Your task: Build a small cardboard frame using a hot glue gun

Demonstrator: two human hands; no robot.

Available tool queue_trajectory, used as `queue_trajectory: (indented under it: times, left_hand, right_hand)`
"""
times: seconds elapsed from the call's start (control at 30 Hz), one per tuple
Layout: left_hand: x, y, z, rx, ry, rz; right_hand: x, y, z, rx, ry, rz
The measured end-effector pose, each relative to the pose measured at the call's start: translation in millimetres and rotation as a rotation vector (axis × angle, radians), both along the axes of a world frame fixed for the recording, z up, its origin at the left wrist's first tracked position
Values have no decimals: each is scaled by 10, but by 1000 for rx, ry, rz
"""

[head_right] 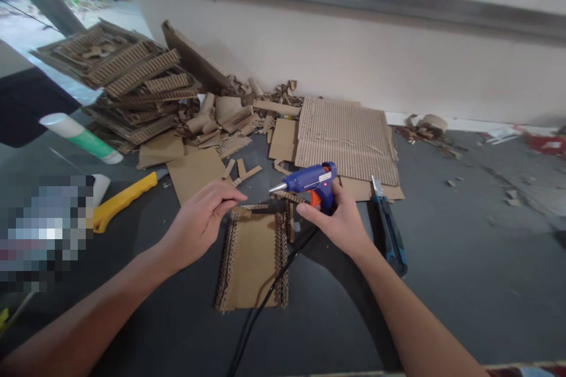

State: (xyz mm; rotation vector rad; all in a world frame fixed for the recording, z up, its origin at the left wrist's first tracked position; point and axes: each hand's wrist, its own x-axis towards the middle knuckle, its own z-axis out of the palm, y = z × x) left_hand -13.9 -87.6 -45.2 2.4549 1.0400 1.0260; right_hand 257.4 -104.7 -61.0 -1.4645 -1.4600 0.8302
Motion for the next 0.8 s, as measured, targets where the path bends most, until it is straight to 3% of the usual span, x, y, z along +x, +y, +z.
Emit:
queue_trajectory:
  times: [0.3,0.67,0.8]
  left_hand:
    - [147,-83,-38,161,-186,93]
    - [175,-114,-68,139,-247,-30]
    - [136,-98,-20,78,-158,-17]
  right_hand:
    - [-450,-138,94,-101,204,34]
    - [-611,-142,211,-124,216,-64]
    - [-593,-134,210,-113,172,-70]
